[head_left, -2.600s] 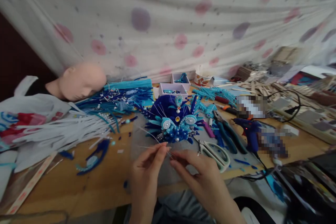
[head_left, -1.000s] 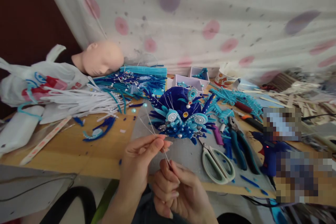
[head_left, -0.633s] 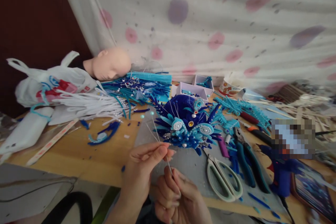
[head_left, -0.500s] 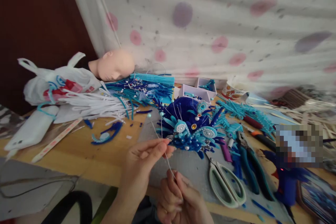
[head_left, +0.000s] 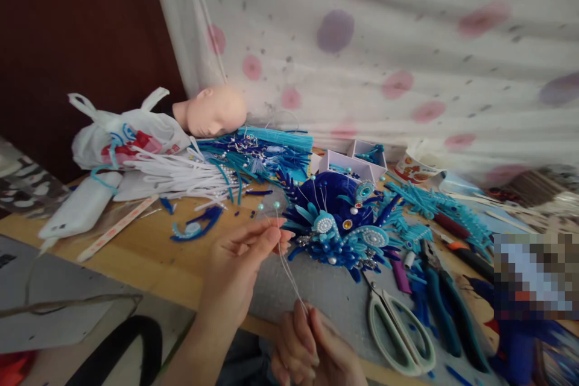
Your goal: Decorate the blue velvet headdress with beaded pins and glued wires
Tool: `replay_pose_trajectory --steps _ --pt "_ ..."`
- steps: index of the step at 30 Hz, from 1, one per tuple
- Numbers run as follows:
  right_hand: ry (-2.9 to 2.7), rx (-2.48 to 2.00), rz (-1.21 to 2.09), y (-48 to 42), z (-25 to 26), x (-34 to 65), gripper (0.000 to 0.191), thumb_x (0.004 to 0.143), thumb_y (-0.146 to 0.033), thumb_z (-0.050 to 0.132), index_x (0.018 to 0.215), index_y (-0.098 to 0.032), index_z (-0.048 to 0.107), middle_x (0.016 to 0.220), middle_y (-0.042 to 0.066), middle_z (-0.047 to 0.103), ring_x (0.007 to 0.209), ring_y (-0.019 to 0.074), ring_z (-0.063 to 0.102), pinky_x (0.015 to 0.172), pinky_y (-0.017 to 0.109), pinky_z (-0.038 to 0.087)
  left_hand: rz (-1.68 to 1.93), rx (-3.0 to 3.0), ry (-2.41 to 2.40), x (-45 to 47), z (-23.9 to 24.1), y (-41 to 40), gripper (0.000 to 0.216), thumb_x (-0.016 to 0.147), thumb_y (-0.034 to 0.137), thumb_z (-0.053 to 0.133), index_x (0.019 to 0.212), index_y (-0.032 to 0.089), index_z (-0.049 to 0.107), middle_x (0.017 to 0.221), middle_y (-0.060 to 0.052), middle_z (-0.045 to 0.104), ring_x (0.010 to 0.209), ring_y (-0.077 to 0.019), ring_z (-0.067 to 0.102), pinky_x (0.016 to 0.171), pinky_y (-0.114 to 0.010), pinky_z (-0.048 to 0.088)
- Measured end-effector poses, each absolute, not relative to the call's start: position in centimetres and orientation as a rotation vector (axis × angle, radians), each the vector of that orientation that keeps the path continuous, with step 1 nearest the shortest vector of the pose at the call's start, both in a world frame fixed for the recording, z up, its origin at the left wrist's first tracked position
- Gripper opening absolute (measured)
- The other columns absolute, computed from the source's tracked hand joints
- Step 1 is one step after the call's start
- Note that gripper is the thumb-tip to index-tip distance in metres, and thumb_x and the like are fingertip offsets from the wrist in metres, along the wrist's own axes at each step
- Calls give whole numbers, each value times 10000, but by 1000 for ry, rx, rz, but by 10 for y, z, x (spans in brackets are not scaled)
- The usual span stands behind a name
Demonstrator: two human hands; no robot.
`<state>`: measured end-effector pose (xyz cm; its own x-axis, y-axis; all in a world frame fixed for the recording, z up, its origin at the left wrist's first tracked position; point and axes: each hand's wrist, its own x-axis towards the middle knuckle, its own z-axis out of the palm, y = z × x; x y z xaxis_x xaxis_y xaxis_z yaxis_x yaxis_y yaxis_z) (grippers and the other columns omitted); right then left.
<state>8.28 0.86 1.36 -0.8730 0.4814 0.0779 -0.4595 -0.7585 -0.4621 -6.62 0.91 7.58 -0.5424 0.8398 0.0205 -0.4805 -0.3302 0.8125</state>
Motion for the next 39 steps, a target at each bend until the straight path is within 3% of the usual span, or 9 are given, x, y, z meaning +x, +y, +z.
replay_pose_trajectory --steps 4,14,20,27,34,39 --pt "-587 155 2512 8 7 79 477 1017 -402 547 630 -203 351 561 -74 298 468 71 255 549 218 378 1939 595 949 -67 74 11 149 708 321 920 832 285 845 738 1 819 646 -57 731 677 -85 576" --pt "-810 -286 2450 7 14 87 488 924 -489 691 620 -198 443 568 -80 326 488 73 246 597 265 401 2018 530 898 -69 91 12 200 592 324 977 721 271 834 658 15 789 572 -51 705 617 -77 562" --pt "-1035 -570 2050 -3 -2 86 492 927 -572 649 624 -204 527 603 -34 399 601 139 388 629 302 358 2064 580 1026 -76 88 9 154 642 327 950 702 270 820 605 32 761 544 -51 683 589 -95 558" --pt "-1285 -858 1600 -12 -9 98 449 1002 -521 564 680 -207 559 683 2 519 681 166 471 669 310 328 2037 839 1246 -82 89 -1 222 747 160 861 912 305 827 726 33 806 592 -82 736 576 -102 575" --pt "-1174 -645 1897 -3 -3 104 494 951 -562 614 609 -213 541 613 -1 463 665 175 454 651 308 348 1931 944 1221 -93 95 -7 227 714 81 823 767 302 830 711 25 801 552 -104 733 534 -130 586" --pt "-973 -566 2163 0 7 102 506 907 -555 676 585 -217 478 562 -56 339 550 127 293 622 294 371 1900 889 1271 -102 93 -4 185 624 122 887 685 284 821 617 3 773 529 -120 715 504 -147 569"
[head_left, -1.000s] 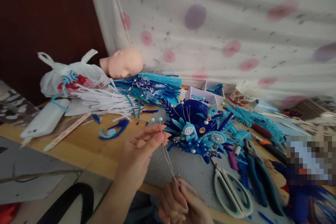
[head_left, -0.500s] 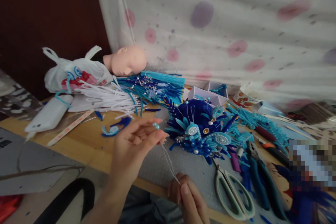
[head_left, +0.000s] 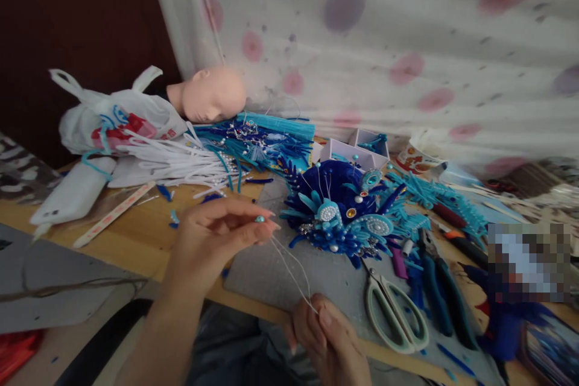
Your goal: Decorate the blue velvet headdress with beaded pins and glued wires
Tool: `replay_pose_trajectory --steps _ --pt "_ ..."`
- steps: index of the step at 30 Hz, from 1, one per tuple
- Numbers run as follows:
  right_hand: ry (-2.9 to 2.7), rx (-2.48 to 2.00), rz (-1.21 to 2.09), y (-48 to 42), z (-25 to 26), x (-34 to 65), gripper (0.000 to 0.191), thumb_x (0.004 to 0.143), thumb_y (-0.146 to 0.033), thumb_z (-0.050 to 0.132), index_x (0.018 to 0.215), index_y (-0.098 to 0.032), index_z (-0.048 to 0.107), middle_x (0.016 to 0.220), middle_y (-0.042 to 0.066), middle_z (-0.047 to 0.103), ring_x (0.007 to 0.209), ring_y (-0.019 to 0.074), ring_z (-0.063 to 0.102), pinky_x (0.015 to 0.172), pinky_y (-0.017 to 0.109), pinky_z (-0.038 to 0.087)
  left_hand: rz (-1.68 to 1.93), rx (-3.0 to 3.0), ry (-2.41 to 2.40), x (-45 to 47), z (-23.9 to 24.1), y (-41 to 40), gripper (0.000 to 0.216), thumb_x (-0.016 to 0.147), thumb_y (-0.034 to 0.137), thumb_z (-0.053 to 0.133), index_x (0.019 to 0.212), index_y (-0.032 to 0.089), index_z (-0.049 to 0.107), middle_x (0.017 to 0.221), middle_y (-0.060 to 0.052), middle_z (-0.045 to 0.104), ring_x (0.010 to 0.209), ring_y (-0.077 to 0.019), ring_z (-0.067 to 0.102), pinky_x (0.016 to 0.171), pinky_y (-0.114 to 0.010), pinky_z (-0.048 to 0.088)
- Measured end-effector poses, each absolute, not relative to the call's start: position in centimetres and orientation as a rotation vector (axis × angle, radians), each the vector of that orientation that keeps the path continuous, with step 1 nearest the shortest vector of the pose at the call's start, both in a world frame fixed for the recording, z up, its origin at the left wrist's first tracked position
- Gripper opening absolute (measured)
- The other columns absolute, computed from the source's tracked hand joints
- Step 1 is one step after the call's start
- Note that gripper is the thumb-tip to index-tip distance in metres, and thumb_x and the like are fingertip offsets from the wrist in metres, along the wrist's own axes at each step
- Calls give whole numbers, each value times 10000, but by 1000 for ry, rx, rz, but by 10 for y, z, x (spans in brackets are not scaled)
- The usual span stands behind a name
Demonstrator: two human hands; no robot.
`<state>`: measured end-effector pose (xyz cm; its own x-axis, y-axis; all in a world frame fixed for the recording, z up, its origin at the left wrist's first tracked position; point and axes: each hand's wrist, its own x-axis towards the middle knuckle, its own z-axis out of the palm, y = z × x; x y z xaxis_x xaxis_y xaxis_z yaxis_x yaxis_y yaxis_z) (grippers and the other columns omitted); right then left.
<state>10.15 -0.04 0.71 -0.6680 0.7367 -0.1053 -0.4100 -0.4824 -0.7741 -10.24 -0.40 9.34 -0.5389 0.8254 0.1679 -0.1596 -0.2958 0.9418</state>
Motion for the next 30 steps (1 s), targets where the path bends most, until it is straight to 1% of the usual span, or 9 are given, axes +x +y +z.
replay_pose_trajectory --steps 3,11,16,21,23,25,26,28,30 --pt "-924 -575 2189 0 9 99 520 907 -547 683 586 -220 436 570 -65 315 545 119 267 616 279 383 1900 867 1309 -104 92 0 152 624 149 889 679 273 821 580 -1 755 481 -112 675 456 -153 530" --pt "-801 -559 2122 2 8 95 532 924 -512 668 578 -215 394 564 -73 272 561 121 252 662 277 416 1919 851 1354 -103 89 6 138 623 155 885 684 259 819 601 4 763 512 -132 706 494 -175 561" --pt "-769 -584 1981 0 5 93 525 918 -485 664 561 -216 388 557 -71 242 564 129 249 644 270 410 1869 875 1381 -105 87 8 114 623 187 900 671 243 814 572 1 740 497 -113 672 489 -161 536" --pt "-928 -675 1845 1 -4 97 536 904 -517 674 537 -214 429 541 -60 275 561 133 301 656 294 408 1805 910 1366 -106 87 9 132 621 158 890 656 255 807 605 3 750 512 -113 671 497 -164 543" --pt "-1088 -661 1772 5 -5 107 536 933 -517 635 522 -215 472 510 -47 317 550 145 363 657 319 405 1779 927 1348 -107 87 9 131 622 149 886 655 248 808 602 -2 745 499 -119 664 489 -179 549" --pt "-1296 -639 1750 10 -1 119 534 958 -518 599 526 -207 551 518 -7 433 581 174 464 667 345 411 1754 931 1322 -108 87 8 125 625 149 883 657 248 812 582 -6 736 478 -124 656 473 -187 548" --pt "-1368 -658 1748 13 5 126 529 967 -527 583 554 -197 604 557 22 505 613 192 510 660 349 410 1738 929 1312 -108 87 8 124 624 152 883 656 249 814 582 -9 738 474 -125 657 471 -187 549" --pt "-1503 -818 1656 18 21 134 537 988 -591 516 701 -181 711 680 61 614 680 209 563 662 340 411 1699 927 1306 -106 87 7 129 618 156 887 653 258 817 595 -15 750 479 -124 665 479 -180 551" --pt "-1556 -1022 1514 23 41 132 498 1009 -596 485 916 -196 767 804 69 686 797 218 615 759 332 438 1658 940 1319 -102 87 6 141 613 153 889 651 271 820 630 -18 770 516 -122 685 511 -163 554"
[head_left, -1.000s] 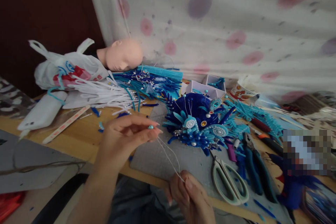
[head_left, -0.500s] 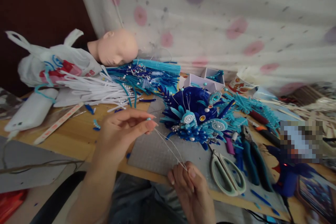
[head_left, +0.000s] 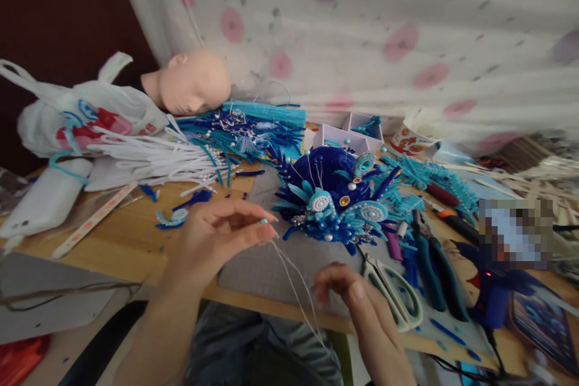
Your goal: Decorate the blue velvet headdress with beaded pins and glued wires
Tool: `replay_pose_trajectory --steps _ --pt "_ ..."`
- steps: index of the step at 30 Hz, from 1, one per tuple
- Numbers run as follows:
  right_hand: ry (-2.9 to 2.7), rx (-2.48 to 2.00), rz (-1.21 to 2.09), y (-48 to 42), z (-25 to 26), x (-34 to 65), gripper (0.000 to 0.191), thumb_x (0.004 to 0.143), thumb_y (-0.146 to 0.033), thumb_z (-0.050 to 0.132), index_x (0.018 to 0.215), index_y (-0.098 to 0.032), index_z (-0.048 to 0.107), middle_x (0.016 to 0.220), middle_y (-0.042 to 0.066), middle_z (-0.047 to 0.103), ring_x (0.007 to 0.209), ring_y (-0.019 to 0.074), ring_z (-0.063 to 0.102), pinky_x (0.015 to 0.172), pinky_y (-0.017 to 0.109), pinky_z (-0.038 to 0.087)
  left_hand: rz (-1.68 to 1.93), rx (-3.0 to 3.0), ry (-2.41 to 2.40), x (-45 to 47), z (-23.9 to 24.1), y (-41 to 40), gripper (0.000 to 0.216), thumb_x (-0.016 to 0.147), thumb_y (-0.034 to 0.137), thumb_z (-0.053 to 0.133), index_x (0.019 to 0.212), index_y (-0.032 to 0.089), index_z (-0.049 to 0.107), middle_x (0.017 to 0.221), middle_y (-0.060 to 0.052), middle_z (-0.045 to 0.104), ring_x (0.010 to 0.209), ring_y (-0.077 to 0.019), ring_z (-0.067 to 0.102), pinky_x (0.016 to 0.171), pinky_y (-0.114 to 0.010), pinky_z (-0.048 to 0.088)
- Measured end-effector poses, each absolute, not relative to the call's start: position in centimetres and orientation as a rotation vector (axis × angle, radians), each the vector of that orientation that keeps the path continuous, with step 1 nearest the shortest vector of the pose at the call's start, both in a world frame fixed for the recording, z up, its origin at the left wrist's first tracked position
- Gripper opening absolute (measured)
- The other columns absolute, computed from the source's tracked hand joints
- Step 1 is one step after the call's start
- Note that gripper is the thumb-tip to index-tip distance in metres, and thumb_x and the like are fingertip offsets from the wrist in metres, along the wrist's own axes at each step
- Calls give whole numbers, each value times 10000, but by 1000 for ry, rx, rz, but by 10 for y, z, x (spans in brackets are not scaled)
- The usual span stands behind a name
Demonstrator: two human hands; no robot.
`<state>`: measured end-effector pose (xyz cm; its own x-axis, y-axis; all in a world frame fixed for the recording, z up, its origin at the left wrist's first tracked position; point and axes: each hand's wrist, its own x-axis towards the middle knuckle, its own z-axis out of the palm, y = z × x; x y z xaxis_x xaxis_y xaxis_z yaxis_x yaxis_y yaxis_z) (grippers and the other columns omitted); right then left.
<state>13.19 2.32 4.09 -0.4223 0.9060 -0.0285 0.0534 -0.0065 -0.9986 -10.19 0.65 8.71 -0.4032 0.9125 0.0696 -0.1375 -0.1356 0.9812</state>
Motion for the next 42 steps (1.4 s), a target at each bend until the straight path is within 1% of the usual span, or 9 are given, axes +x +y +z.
replay_pose_trajectory --steps 2,3,6,11,15,23,31,39,42 --pt "-1574 -984 1588 28 56 120 436 1009 -568 520 1069 -209 761 918 75 730 936 232 650 875 343 460 1622 965 1322 -96 87 7 148 615 146 883 646 277 822 665 -23 786 567 -127 707 545 -155 556" --pt "-1563 -854 1774 31 61 111 453 1017 -570 504 1042 -196 758 892 70 725 894 219 661 865 347 482 1602 975 1309 -92 87 7 143 620 146 878 647 276 824 653 -25 781 569 -133 709 545 -161 555" --pt "-1277 -499 2300 38 62 86 458 987 -578 561 885 -155 703 663 5 629 593 134 577 696 304 522 1550 979 1265 -84 86 8 127 632 156 865 663 274 830 606 -30 762 540 -153 698 532 -199 560" --pt "-839 -307 2534 33 46 72 341 936 -442 713 771 -178 573 512 -134 312 392 34 197 408 157 389 1560 1028 1265 -81 84 6 163 643 132 852 654 293 827 665 -31 784 630 -183 730 615 -244 599" --pt "-829 -312 2532 21 34 82 365 959 -446 684 751 -181 543 487 -130 336 360 22 209 368 137 334 1611 951 1245 -86 80 7 154 635 148 867 656 295 825 675 -23 787 609 -170 732 598 -233 604" --pt "-1143 -621 2411 4 30 106 474 973 -594 584 723 -212 458 494 -141 243 378 32 226 410 156 356 1696 896 1357 -95 71 11 144 584 212 931 642 281 818 677 -22 792 597 -141 727 556 -173 572" --pt "-1422 -889 2316 -4 29 120 553 955 -708 493 714 -212 456 484 -111 338 403 42 321 415 159 297 1842 922 1453 -100 67 12 183 561 212 954 660 291 821 632 14 777 548 -116 706 513 -134 552" --pt "-1309 -815 2272 -6 3 130 498 1011 -601 482 707 -207 481 416 -116 346 366 54 345 480 183 452 1710 1062 1389 -108 67 9 149 601 181 907 660 291 824 670 2 794 592 -148 742 549 -170 592" --pt "-1235 -742 2309 -6 0 133 507 1007 -576 514 668 -200 486 408 -107 347 350 45 337 443 160 414 1734 1026 1377 -113 67 8 122 612 217 907 675 288 830 666 -11 794 596 -161 746 558 -191 604"
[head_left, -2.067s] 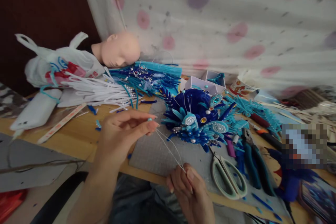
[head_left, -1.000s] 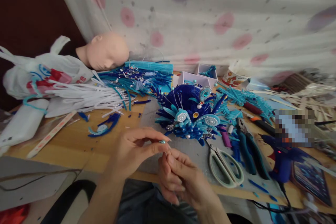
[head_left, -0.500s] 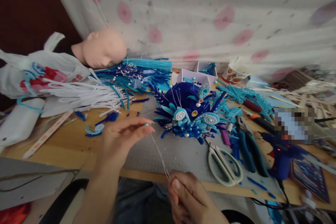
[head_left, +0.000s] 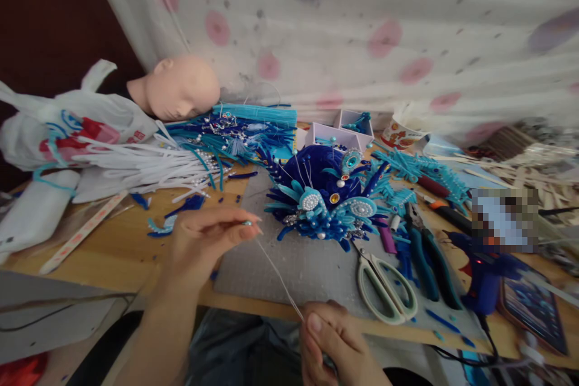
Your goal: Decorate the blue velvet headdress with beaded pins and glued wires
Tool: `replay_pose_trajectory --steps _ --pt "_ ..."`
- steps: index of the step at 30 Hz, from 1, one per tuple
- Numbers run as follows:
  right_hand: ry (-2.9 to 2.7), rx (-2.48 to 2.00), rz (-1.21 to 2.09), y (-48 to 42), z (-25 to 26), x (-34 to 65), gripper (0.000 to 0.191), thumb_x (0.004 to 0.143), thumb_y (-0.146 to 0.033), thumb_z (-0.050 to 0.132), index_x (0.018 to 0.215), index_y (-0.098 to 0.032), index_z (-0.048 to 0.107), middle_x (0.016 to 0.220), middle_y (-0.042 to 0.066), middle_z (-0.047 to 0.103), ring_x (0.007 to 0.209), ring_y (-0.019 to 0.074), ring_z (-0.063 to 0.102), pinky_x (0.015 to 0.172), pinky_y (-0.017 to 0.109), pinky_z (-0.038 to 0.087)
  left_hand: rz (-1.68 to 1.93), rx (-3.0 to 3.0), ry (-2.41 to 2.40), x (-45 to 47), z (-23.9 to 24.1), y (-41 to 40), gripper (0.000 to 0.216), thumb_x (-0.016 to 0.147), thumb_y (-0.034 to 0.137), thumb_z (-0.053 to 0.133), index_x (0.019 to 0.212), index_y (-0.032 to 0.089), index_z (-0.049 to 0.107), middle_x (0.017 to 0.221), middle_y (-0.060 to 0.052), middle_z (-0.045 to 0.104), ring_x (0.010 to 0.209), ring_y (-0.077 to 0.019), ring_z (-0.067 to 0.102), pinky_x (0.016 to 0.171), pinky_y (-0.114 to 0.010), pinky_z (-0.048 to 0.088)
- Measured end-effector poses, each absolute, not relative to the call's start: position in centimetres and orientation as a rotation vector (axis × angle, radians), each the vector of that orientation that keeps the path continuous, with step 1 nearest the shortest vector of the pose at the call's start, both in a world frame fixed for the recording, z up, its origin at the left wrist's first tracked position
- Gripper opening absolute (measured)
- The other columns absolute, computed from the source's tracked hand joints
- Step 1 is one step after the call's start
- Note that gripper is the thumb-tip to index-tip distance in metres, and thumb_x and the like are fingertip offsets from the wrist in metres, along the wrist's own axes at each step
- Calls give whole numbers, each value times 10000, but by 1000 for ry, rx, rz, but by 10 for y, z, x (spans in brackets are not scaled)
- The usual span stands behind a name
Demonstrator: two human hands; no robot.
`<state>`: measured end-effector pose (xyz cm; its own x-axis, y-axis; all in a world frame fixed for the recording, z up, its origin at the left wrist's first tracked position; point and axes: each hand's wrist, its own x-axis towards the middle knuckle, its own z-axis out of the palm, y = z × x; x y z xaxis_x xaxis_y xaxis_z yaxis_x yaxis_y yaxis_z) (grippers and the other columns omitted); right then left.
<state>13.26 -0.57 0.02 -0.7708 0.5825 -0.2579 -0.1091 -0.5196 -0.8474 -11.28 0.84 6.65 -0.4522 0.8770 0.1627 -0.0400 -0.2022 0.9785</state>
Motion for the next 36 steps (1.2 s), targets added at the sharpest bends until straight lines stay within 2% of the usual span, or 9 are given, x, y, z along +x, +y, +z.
replay_pose_trajectory --steps 11,15,18,20,22,25,28,32,36 --pt "-941 -571 2217 2 1 114 524 924 -535 651 564 -220 436 401 -126 216 320 45 184 356 174 363 1721 851 1496 -111 59 14 177 544 298 949 668 270 827 658 -8 792 577 -122 716 541 -147 561" --pt "-1507 -928 1896 8 12 138 577 981 -593 537 575 -185 583 413 -37 456 384 89 442 476 214 437 1743 826 1508 -113 57 15 179 561 311 944 694 272 832 683 -13 801 611 -147 742 579 -178 595" --pt "-1814 -1099 1265 13 35 158 488 1054 -460 452 719 -199 694 653 37 675 652 149 663 652 222 507 1674 900 1524 -110 64 9 151 586 258 932 689 299 829 695 7 805 611 -130 740 570 -150 577" --pt "-1900 -1083 961 14 50 159 220 1016 -381 564 1043 -254 742 980 45 765 950 183 719 814 214 527 1600 997 1485 -103 72 3 150 626 206 901 690 321 828 711 23 808 634 -129 748 582 -146 576" --pt "-2003 -1008 934 15 58 145 304 979 -350 636 1276 -295 672 1262 52 724 1199 214 663 980 243 500 1573 1089 1441 -92 80 -3 182 661 172 872 703 343 828 731 42 809 670 -125 751 607 -141 575" --pt "-1981 -865 1259 18 58 113 213 1020 -342 569 1133 -249 724 1011 39 788 931 161 743 831 206 547 1601 1216 1481 -78 86 -11 229 706 151 849 756 373 831 747 72 803 697 -96 736 660 -121 558" --pt "-1806 -783 1556 19 51 92 362 1042 -379 518 812 -196 730 689 17 745 656 130 708 673 189 537 1590 1277 1514 -68 84 -18 273 742 149 837 832 407 828 782 94 802 730 -78 732 714 -114 548" --pt "-1589 -751 1800 18 47 90 437 1028 -457 535 745 -177 715 638 27 734 627 130 700 654 197 539 1588 1073 1343 -60 76 -18 427 748 165 847 1078 429 786 848 88 808 818 -101 755 787 -154 580" --pt "-1505 -735 1900 17 49 91 461 1008 -500 556 724 -166 699 625 44 731 609 142 690 638 223 550 1468 831 1193 -54 70 -13 373 732 243 869 1089 318 795 896 7 835 913 -162 782 818 -195 599"
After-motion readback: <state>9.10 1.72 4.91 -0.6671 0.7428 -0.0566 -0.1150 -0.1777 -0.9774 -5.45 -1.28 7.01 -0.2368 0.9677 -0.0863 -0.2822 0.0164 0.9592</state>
